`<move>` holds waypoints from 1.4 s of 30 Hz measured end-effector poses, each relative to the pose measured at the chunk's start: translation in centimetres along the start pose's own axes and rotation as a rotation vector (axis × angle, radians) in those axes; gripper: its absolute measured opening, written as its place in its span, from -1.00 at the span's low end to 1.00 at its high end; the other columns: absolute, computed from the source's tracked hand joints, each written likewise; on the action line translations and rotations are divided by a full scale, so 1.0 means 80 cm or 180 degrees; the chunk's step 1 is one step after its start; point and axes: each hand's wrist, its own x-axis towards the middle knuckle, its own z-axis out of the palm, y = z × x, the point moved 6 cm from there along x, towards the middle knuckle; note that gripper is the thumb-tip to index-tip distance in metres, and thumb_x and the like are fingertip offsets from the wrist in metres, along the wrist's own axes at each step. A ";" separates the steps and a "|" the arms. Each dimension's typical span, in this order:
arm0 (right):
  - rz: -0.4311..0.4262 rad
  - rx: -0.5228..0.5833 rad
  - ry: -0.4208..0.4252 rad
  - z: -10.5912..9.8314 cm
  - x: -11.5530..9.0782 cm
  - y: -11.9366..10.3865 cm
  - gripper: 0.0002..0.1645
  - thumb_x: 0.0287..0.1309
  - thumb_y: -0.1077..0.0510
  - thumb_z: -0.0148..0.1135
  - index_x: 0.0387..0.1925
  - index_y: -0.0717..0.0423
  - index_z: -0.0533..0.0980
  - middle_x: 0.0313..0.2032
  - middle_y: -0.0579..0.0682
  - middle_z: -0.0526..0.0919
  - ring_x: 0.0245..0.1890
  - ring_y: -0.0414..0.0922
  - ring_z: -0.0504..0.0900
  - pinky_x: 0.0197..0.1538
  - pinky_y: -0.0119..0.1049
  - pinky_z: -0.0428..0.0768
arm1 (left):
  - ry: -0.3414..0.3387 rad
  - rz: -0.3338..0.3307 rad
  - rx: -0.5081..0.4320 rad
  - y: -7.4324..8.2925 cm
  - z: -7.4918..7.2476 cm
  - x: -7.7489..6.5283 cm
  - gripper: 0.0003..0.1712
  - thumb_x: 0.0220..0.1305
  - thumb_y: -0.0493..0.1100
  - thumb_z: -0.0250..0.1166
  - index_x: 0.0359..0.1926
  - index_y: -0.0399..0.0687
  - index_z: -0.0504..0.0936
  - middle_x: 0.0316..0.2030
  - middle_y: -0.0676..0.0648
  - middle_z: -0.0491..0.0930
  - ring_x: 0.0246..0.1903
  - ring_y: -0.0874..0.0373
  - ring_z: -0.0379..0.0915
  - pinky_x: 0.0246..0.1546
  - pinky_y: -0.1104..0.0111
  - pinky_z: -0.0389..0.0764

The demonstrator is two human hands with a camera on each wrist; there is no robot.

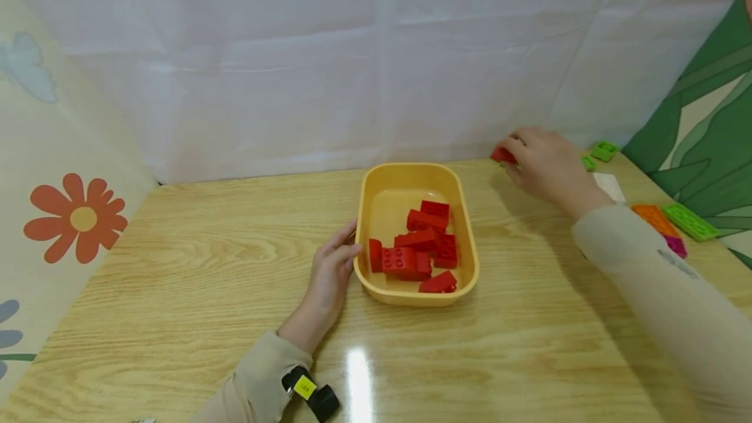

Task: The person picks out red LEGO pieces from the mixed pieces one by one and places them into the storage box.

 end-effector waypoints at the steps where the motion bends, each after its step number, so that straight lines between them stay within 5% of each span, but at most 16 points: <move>1: -0.0042 -0.0016 0.0038 -0.002 0.002 -0.005 -0.72 -0.12 0.23 0.34 -0.29 0.27 0.58 -0.35 0.26 0.64 -0.40 0.17 0.56 -0.39 0.09 0.59 | 0.0004 -0.0004 -0.0003 0.000 0.000 0.000 -0.38 0.14 -0.37 0.03 0.29 -0.31 0.33 0.31 -0.32 0.33 0.15 0.08 0.36 -0.05 0.62 0.50; 7: -0.0129 -0.0074 0.0180 -0.013 0.009 -0.031 -0.68 -0.15 0.23 0.35 -0.24 0.24 0.59 -0.31 0.25 0.67 -0.37 0.17 0.58 -0.38 0.10 0.64 | -0.0006 -0.0008 0.0017 0.000 -0.001 0.001 -0.38 0.14 -0.36 0.03 0.29 -0.30 0.33 0.33 -0.30 0.32 0.19 0.06 0.34 -0.04 0.63 0.49; 26: 0.0287 0.0189 -0.0040 -0.028 0.027 -0.079 -0.58 -0.06 0.13 0.34 -0.11 0.19 0.56 -0.17 0.22 0.64 -0.20 0.14 0.54 -0.14 0.12 0.62 | 0.0013 0.0004 0.0007 -0.001 -0.002 0.002 -0.38 0.14 -0.37 0.02 0.29 -0.32 0.32 0.32 -0.33 0.31 0.16 0.10 0.35 -0.04 0.63 0.48; 42: 0.0193 0.0486 0.0000 -0.025 0.026 -0.114 -0.60 -0.06 0.09 0.35 -0.13 0.14 0.59 -0.21 0.16 0.67 -0.21 0.11 0.56 -0.14 0.07 0.61 | 0.0019 -0.0024 0.0057 -0.001 -0.002 0.001 -0.38 0.14 -0.35 0.04 0.29 -0.30 0.34 0.32 -0.31 0.32 0.17 0.10 0.36 0.04 0.57 0.45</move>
